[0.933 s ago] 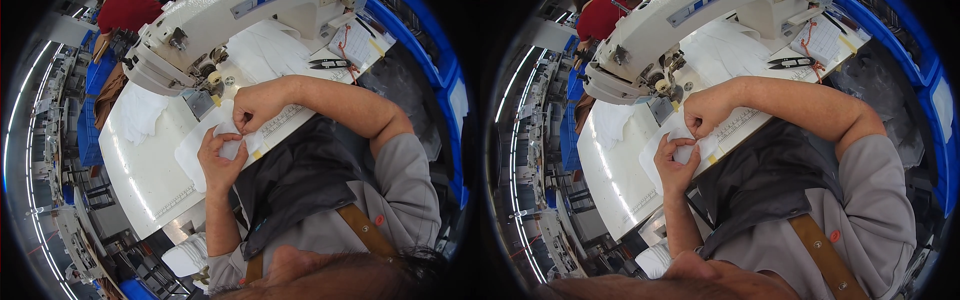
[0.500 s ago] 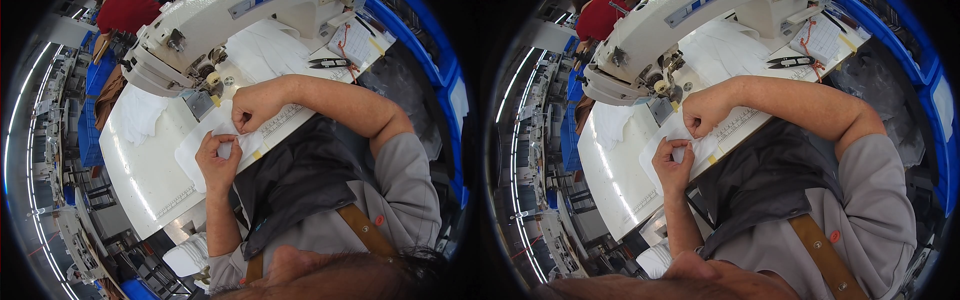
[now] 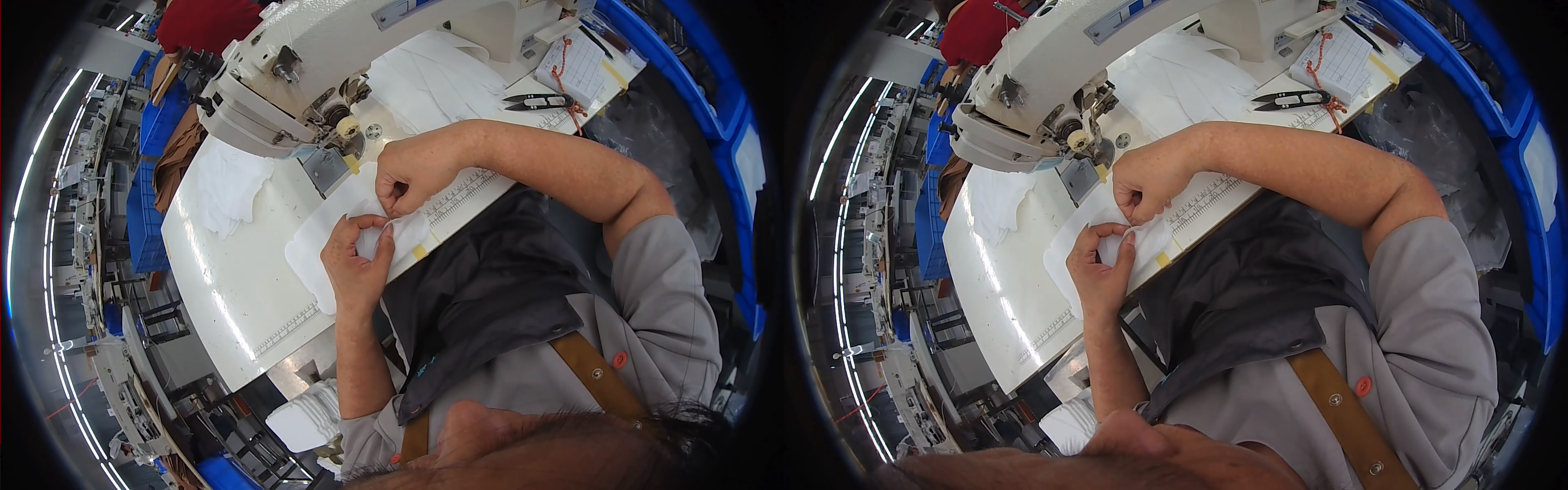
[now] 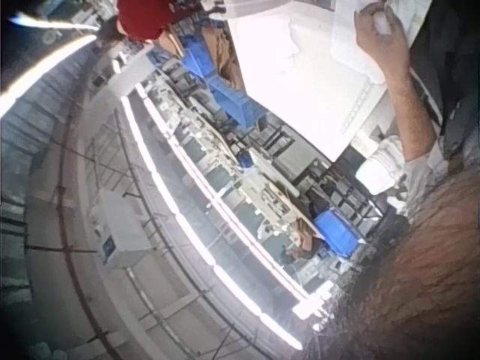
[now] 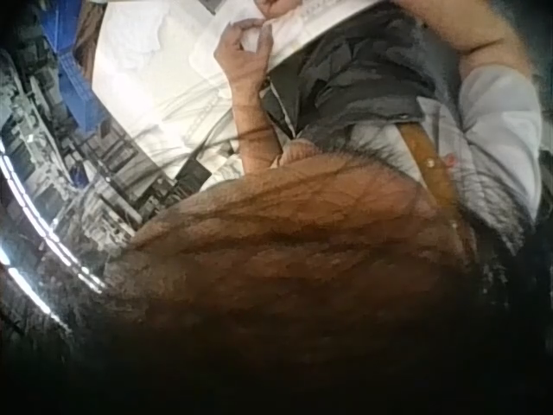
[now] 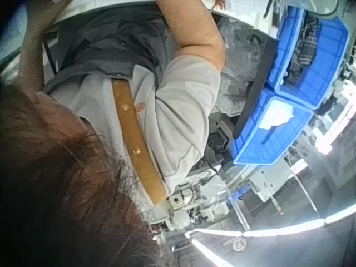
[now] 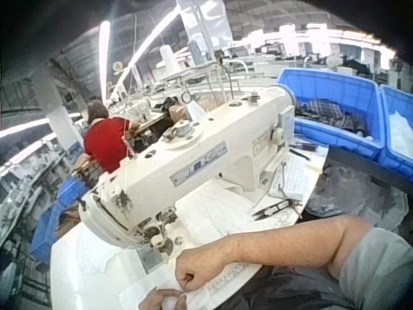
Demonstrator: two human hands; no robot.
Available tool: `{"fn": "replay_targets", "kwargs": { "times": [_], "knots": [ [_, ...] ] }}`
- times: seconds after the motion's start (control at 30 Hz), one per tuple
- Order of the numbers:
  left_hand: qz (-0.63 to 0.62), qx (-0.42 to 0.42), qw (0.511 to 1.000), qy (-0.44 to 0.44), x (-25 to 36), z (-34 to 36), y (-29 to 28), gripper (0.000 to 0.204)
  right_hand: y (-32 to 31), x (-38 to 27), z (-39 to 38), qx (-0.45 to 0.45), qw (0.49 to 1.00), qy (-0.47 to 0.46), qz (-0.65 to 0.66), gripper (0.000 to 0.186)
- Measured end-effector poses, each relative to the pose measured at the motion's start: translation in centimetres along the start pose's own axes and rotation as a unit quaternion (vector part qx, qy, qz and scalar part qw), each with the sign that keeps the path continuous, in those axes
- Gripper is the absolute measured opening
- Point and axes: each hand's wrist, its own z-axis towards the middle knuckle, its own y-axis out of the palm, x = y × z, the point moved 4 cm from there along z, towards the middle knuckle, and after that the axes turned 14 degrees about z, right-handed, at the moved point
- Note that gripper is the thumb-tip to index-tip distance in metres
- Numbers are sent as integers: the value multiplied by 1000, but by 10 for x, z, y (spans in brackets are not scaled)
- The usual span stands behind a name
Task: Sewing white fabric pieces using an industrial sewing machine.
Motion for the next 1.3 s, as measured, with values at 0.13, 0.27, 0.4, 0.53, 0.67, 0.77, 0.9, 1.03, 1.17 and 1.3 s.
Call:
{"fn": "replay_targets", "kwargs": {
  "times": [0.13,0.27,0.4,0.53,0.67,0.77,0.9,1.03,1.17,1.3],
  "knots": [
    [-34,-12,992,-118,-10,-4,2,15,-2,-2,-9,74,993,40,79,14],
    [-56,18,984,-166,-25,-8,2,15,1,-16,-31,98,989,-105,-34,17],
    [-119,75,982,-124,-18,-2,5,23,20,-19,-36,83,961,-185,-189,15],
    [-46,-82,993,-74,-6,-1,-5,20,23,-25,-36,63,930,-174,-319,11],
    [-23,-17,999,-26,-3,0,-3,10,19,-24,-31,49,940,-151,-303,10],
    [-4,-79,997,-2,2,0,-2,21,12,-14,-26,52,969,-136,-201,9],
    [-8,-88,995,-50,5,0,-3,33,7,-8,-24,59,990,-94,-90,11],
    [-24,-74,996,-51,4,1,-2,32,7,-9,-22,56,990,-86,-95,11],
    [-23,-67,997,-36,8,3,-2,31,7,-7,-22,62,991,-88,-80,11],
    [-9,-73,997,-27,12,5,-4,28,5,-9,-20,60,992,-75,-76,12]
  ]
}}
